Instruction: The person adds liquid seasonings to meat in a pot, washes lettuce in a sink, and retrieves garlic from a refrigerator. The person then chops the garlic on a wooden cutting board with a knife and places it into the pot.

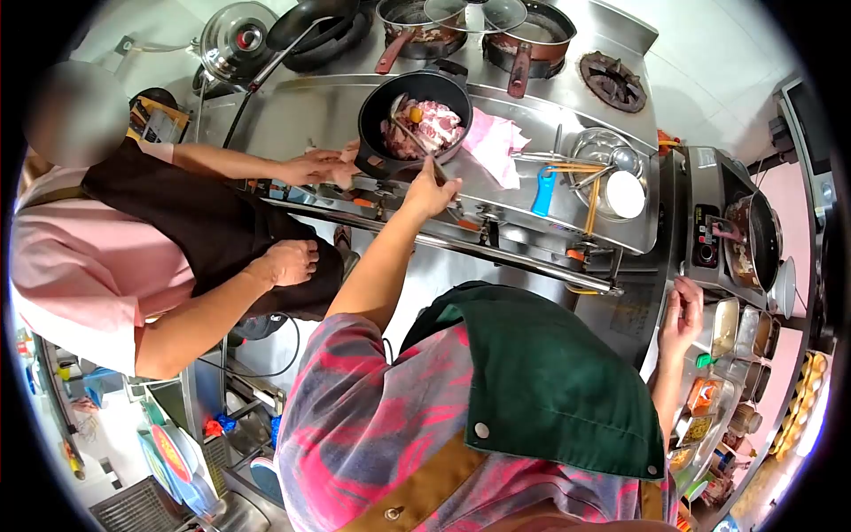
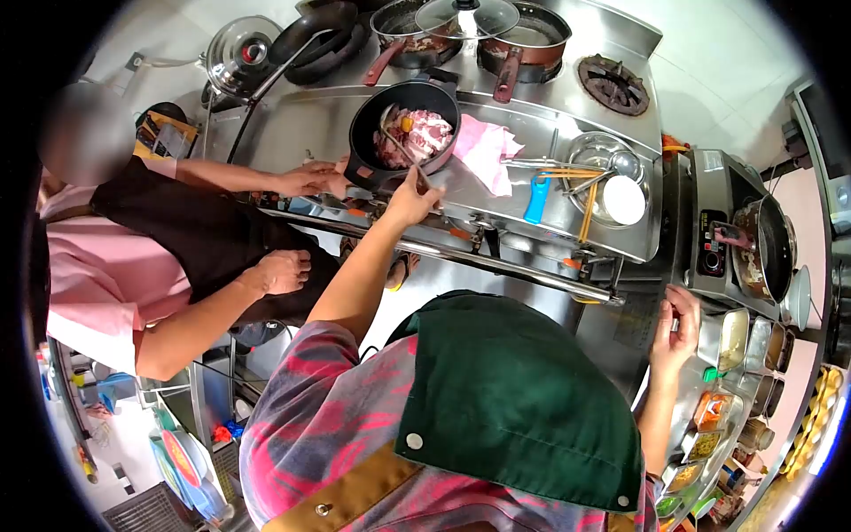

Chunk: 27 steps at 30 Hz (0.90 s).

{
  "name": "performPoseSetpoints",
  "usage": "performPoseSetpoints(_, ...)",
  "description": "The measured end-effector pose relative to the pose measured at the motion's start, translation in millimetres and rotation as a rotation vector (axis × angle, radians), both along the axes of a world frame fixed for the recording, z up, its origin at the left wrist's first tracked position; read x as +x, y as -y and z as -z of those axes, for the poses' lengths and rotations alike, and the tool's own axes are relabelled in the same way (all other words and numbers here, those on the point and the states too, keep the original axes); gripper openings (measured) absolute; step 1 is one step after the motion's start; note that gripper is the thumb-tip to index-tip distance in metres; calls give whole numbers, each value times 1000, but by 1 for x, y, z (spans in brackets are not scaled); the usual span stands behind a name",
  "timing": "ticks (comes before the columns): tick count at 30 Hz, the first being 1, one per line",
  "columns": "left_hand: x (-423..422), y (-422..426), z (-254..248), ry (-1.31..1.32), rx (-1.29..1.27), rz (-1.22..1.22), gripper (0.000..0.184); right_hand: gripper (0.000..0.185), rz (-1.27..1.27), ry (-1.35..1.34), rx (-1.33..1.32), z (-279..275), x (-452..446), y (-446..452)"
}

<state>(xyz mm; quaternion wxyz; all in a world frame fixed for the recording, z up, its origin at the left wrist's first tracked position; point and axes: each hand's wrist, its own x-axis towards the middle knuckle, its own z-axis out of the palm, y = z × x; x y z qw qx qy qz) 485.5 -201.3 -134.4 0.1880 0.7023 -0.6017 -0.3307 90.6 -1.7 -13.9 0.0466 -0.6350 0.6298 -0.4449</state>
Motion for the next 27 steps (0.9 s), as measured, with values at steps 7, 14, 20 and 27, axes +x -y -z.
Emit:
performPoseSetpoints(7,74,25,53,-62,-473,-747,76,9,-54,19,85,3,37,8)
performPoseSetpoints(14,78,41,43,-920,8,-838,31,8,-179,-25,180,0,52,17)
performPoseSetpoints(20,68,20,55,-1024,22,-661,33,10,-286,77,276,8,40,38)
performPoseSetpoints(27,79,-5,42,-1242,236,-470,22,11,-515,59,340,47,44,86)
